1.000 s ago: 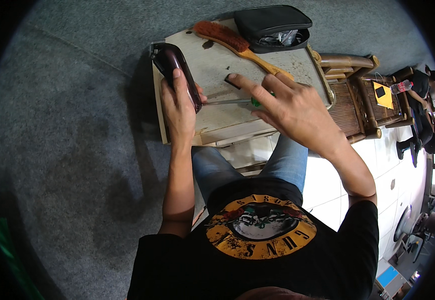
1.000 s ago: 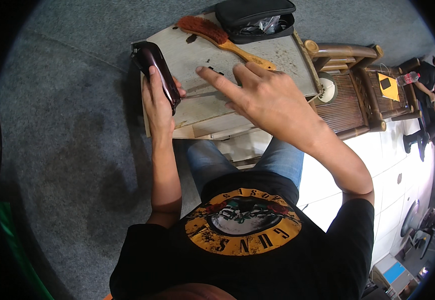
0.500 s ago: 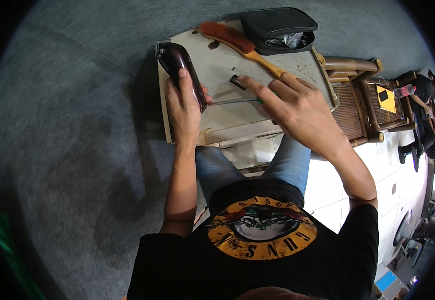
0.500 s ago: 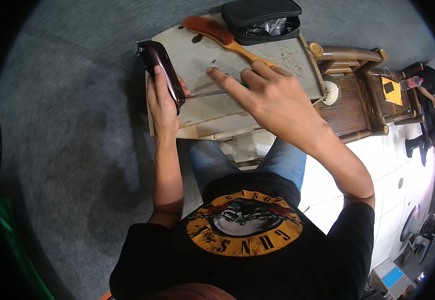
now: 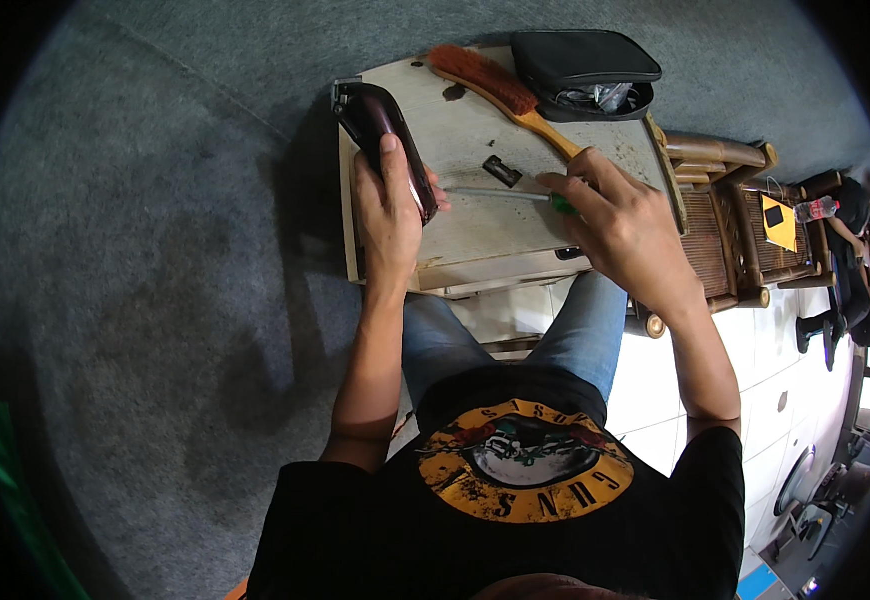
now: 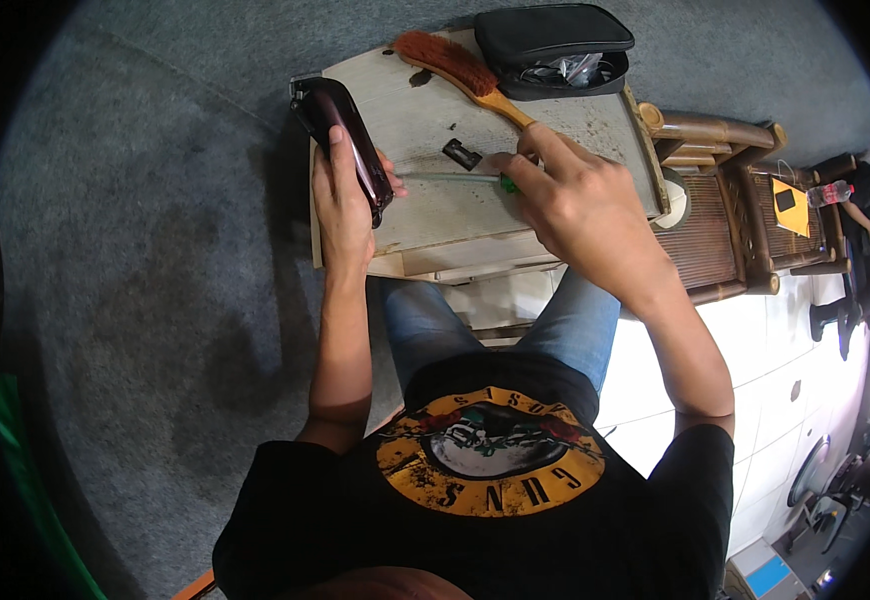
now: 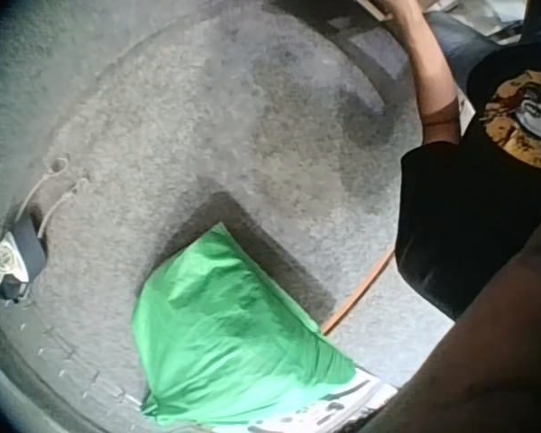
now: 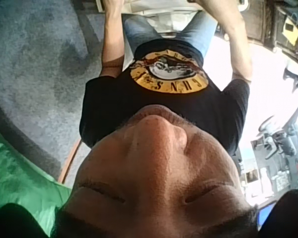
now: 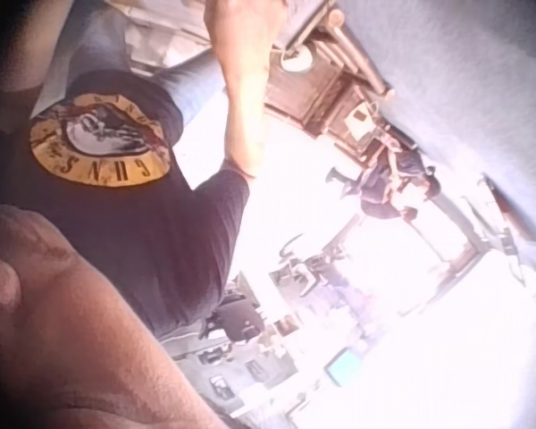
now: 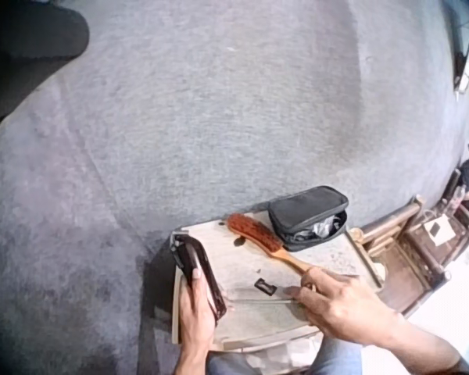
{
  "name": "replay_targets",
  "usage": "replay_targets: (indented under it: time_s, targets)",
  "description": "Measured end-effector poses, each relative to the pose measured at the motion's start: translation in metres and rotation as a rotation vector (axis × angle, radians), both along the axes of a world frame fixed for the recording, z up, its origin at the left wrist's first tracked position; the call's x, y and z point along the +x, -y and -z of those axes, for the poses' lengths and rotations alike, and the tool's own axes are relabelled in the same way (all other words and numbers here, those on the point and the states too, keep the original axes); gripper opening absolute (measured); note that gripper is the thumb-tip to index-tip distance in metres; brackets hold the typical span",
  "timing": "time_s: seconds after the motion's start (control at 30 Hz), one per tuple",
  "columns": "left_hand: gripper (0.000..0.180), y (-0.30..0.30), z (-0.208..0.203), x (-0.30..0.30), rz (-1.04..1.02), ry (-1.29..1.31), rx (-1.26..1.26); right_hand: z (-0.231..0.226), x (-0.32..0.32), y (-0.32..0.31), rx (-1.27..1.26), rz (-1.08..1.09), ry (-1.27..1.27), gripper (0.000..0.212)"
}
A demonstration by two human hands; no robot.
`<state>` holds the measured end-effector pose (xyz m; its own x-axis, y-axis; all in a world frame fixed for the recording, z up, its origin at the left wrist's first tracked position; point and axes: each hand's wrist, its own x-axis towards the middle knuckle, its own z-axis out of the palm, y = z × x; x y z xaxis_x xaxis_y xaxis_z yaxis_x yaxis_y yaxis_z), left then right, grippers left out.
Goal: The person unzips a small black case, removes various components, and uses a screwdriver to remove screws from a set of hair clippers.
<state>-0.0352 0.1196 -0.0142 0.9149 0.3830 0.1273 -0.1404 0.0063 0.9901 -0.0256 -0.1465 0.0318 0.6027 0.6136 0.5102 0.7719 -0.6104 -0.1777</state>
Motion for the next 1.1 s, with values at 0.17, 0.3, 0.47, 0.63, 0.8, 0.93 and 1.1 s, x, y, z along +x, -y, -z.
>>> replay_targets:
  time_s: [0.17,0.3,0.47,0.63,0.8,0.93,1.1]
  targets:
    - [0.057,0.005,-0.003,-0.001,-0.035,-0.006,-0.029,0.019,0.005,-0.027,0.244,0.067,-0.322,0.023]
    - [0.06,-0.001,0.005,0.001,-0.013,0.015,-0.004,0.033,0.004,-0.068,0.322,-0.035,-0.418,0.025]
    - [0.063,-0.001,0.002,0.003,-0.06,-0.013,0.061,0.036,0.007,-0.082,0.315,-0.1,-0.339,0.032]
    - [0.064,0.001,-0.001,0.0,-0.073,-0.022,0.078,0.041,0.007,-0.083,0.301,-0.069,-0.336,0.032]
    - [0.067,0.002,-0.001,0.002,-0.064,0.008,0.101,0.042,0.008,-0.084,0.308,-0.071,-0.312,0.029]
    - [0.066,-0.002,0.0,0.001,-0.05,-0.025,0.132,0.039,0.009,-0.085,0.322,-0.085,-0.325,0.027]
    - [0.067,0.001,0.001,0.002,-0.047,-0.026,0.169,0.038,0.011,-0.085,0.269,-0.11,-0.287,0.03]
